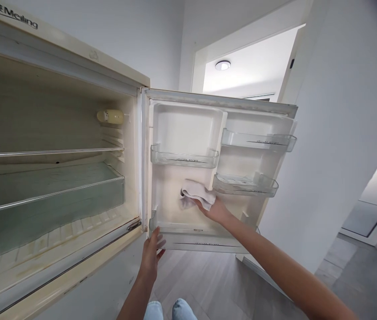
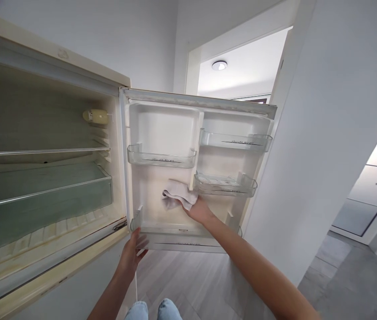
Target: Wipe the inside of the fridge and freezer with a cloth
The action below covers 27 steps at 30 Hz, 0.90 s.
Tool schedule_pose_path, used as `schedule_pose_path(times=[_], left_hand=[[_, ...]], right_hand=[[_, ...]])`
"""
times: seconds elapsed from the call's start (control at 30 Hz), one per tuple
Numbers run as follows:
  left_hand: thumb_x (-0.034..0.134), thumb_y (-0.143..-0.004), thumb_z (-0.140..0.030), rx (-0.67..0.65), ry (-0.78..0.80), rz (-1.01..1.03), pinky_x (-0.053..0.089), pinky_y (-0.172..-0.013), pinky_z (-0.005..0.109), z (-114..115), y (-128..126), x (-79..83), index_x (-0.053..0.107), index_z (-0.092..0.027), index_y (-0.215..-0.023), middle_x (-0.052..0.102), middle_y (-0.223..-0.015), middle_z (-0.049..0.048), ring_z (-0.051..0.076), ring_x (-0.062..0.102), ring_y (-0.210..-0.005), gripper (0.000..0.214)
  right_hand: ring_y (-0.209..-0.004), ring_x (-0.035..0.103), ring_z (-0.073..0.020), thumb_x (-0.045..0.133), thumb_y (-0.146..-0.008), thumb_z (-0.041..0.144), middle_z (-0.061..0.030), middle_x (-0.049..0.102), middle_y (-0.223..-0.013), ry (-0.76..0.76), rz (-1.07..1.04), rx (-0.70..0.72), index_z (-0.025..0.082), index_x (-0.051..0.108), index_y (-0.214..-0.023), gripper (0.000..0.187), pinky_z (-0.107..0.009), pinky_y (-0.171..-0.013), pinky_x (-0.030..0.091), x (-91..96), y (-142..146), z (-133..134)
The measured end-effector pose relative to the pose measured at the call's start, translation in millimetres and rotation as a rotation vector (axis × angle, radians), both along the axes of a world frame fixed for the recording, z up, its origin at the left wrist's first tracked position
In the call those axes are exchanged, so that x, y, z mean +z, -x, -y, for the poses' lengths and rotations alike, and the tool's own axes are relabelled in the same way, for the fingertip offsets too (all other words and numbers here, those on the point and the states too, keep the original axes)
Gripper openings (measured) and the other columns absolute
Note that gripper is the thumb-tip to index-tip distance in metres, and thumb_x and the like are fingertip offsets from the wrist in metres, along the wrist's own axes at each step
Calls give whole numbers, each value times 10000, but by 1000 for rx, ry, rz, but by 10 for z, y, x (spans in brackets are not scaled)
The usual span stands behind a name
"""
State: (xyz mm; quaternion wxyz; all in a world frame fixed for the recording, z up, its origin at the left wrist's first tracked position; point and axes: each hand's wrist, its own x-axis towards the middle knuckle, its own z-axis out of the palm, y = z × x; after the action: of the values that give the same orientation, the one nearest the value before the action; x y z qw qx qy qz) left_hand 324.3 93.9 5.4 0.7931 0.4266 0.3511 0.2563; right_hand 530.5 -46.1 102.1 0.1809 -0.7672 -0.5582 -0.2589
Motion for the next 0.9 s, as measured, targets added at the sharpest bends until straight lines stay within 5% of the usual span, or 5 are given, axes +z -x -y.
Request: schedule_pose_path(times=[0.1,0.2,0.43,0.6,0.9], left_hand=[[615,-574,-692,-10,8,-13,431,-955,414,-21,-5,-12,475,-241,-1174,503,-1358,124,258,532,-1163,763],[606,-575,-700,-16,0,-17,428,-957,421,-28,-9,-6,479,-238,-1181,510,-1351,129,265,530,-1166,773],[612,-589,-680,2,-11,-4,414,-997,439,21,-33,24,492,-268,-1189,514,-1350,119,250,538,-1158,737],[628,-578,-674,7,-8,-10,428,-993,443,18,-76,-5,501,-269,-1179,523,-1341,114,253,546,-1151,736],[617,-595,-669,46,-2,-17,413,-1037,459,101,-164,52,495,-273,-1170,494,-1384,116,276,518,-1219,709]], right_hand=[[-1261,499,-234,478,-897,402,-87,542,-1358,-127,-153,88,224,454,-1355,492,-446,-1041,447,-153,-107,157],[-1198,555,-263,554,-841,438,-131,600,-1277,-92,-207,121,174,497,-1321,551,-446,-995,489,-280,-256,401],[-935,638,-150,429,-907,298,-82,706,-1000,-58,52,-182,135,668,-1088,341,-203,-807,508,-122,-454,749],[-825,655,-244,382,-939,282,-141,715,-842,130,270,-411,187,715,-1020,356,-328,-749,494,-98,-571,746],[-1032,539,-312,314,-909,152,-166,639,-1083,-26,392,-540,197,548,-1302,459,-402,-813,450,-215,-837,982]])
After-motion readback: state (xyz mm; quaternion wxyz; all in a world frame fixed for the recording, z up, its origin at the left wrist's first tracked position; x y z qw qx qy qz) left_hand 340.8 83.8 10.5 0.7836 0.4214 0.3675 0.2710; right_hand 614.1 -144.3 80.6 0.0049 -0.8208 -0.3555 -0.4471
